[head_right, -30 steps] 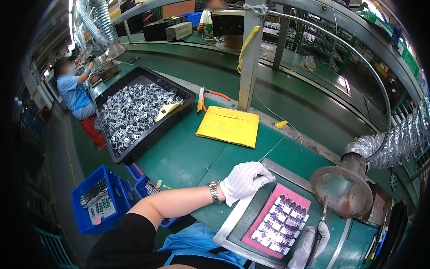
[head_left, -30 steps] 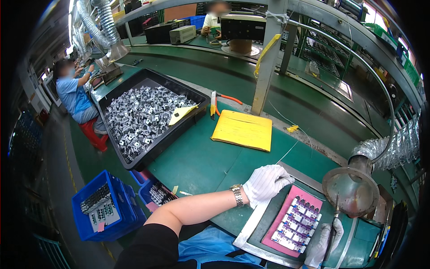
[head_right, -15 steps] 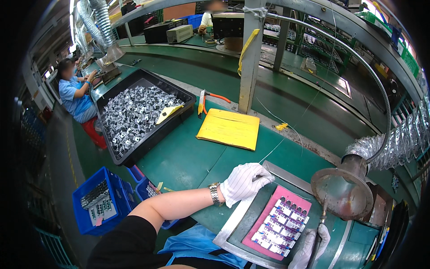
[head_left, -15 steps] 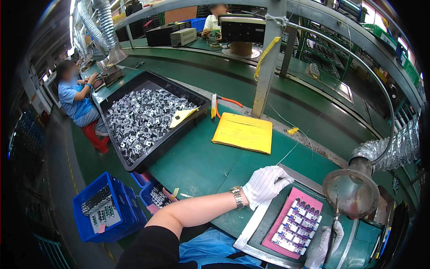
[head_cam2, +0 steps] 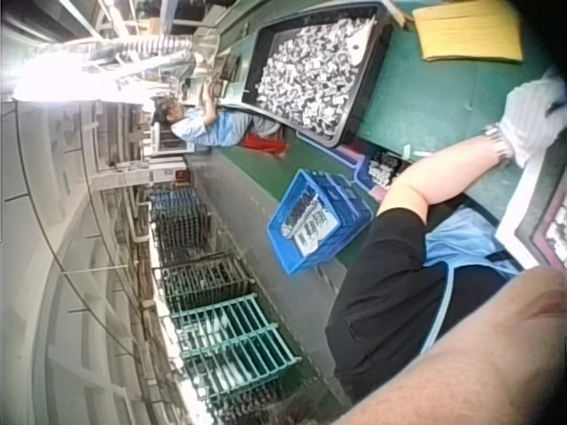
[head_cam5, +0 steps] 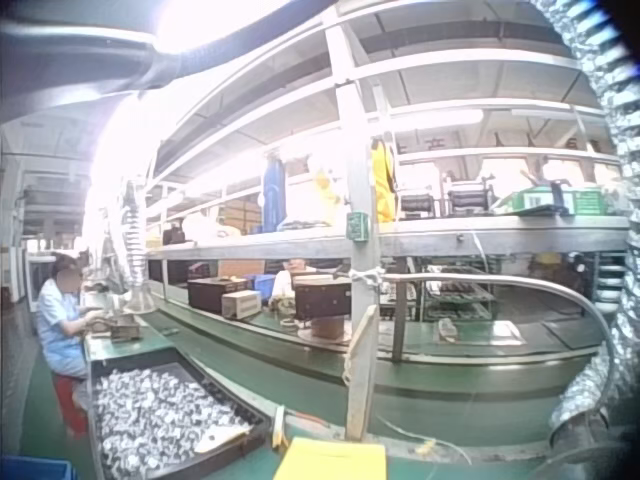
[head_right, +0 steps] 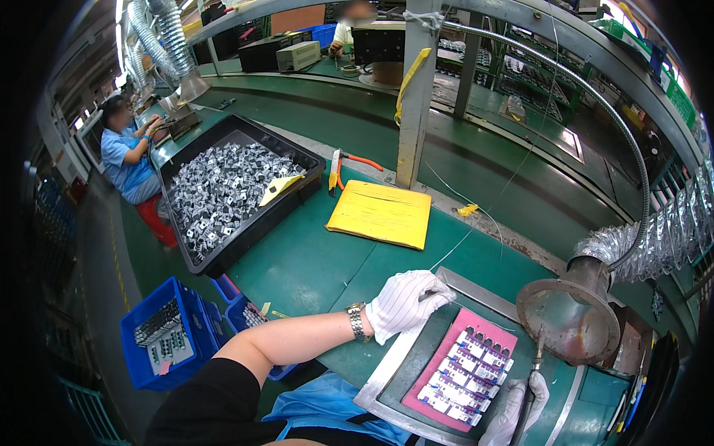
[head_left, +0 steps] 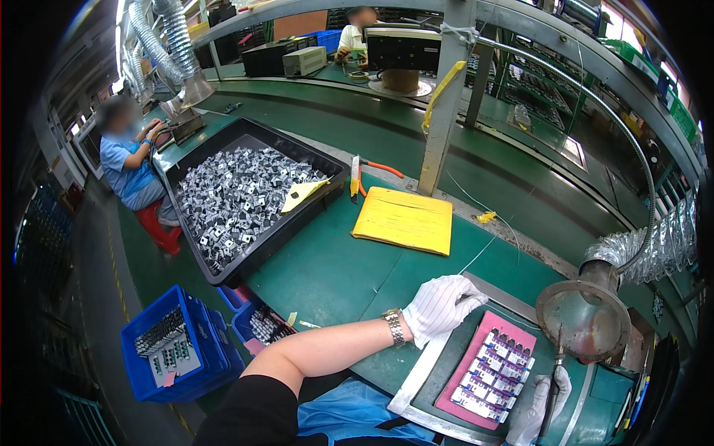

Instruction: The person solders electronic components onto printed circuit boards using a soldering iron and solder wire.

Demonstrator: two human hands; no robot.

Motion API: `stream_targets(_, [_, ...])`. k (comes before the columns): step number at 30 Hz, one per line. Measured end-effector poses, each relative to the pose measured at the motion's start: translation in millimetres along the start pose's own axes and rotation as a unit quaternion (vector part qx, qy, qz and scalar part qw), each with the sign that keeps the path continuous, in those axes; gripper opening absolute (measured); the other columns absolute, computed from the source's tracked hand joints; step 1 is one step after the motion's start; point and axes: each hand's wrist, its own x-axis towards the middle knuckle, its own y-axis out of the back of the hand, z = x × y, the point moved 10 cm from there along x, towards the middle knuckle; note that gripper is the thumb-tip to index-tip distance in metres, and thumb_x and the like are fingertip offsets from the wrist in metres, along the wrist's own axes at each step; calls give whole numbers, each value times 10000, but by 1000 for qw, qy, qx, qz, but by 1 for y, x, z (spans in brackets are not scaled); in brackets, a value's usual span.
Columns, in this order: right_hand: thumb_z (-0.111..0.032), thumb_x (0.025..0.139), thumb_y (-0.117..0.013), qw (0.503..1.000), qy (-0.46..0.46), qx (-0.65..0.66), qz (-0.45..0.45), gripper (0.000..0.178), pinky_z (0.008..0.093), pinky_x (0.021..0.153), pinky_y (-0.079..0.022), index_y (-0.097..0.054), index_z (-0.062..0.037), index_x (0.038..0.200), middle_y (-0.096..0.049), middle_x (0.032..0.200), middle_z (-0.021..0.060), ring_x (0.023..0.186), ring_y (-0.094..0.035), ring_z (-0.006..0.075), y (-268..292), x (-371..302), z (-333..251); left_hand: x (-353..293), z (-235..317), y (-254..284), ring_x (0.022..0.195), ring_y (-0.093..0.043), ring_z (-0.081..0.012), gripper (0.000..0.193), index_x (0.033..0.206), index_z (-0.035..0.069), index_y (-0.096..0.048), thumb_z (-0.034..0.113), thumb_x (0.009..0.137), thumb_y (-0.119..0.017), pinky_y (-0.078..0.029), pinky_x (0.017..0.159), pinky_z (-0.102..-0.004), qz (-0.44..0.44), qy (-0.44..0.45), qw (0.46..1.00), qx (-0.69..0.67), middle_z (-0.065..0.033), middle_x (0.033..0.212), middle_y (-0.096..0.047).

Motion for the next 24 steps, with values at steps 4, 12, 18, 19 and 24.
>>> stream_targets(4, [-76, 951, -554, 1000, -3, -13, 7, 319, 271, 860, -428, -511, -21, 1263, -545, 961, 46, 868, -507, 120, -1, -2, -4, -2, 0, 0, 721, -639, -243, 132, 888, 136, -703, 264, 856, -711, -499, 646, -334, -2, 2, 1000, -7, -40, 810, -670])
stream_targets(12, [-57, 945, -552, 999, 0, 6, 36, 331, 279, 823, -448, -513, -17, 1272, -550, 1130, 61, 876, -507, 123, 13, -15, -7, -1, 6, -4, 743, -666, -267, 123, 822, 108, -721, 227, 850, -715, -526, 664, -347, -45, 50, 997, -45, -76, 810, -691])
stream_targets(18, [-108, 975, -535, 999, -33, 33, -7, 310, 266, 741, -471, -521, -9, 1268, -565, 988, 60, 819, -537, 104, 0, 2, -13, 5, -5, -2, 778, -689, -245, 92, 853, 76, -725, 160, 865, -688, -541, 696, -347, -71, 95, 992, -41, -115, 843, -703])
stream_targets(19, [-134, 989, -534, 999, -26, 24, -16, 309, 268, 738, -475, -520, -4, 1269, -570, 994, 70, 814, -550, 110, 2, 2, -18, 4, -11, 2, 774, -685, -243, 112, 849, 51, -716, 158, 869, -685, -536, 700, -339, -66, 108, 991, -48, -118, 828, -699])
stream_targets(24, [-288, 1015, -540, 999, -23, 21, 40, 388, 266, 685, -471, -541, 28, 1239, -616, 880, 83, 673, -577, 128, 59, -12, -25, 6, -16, -4, 727, -648, -223, 120, 890, 30, -707, 147, 885, -680, -503, 672, -319, -94, 132, 987, -17, -102, 832, -699])
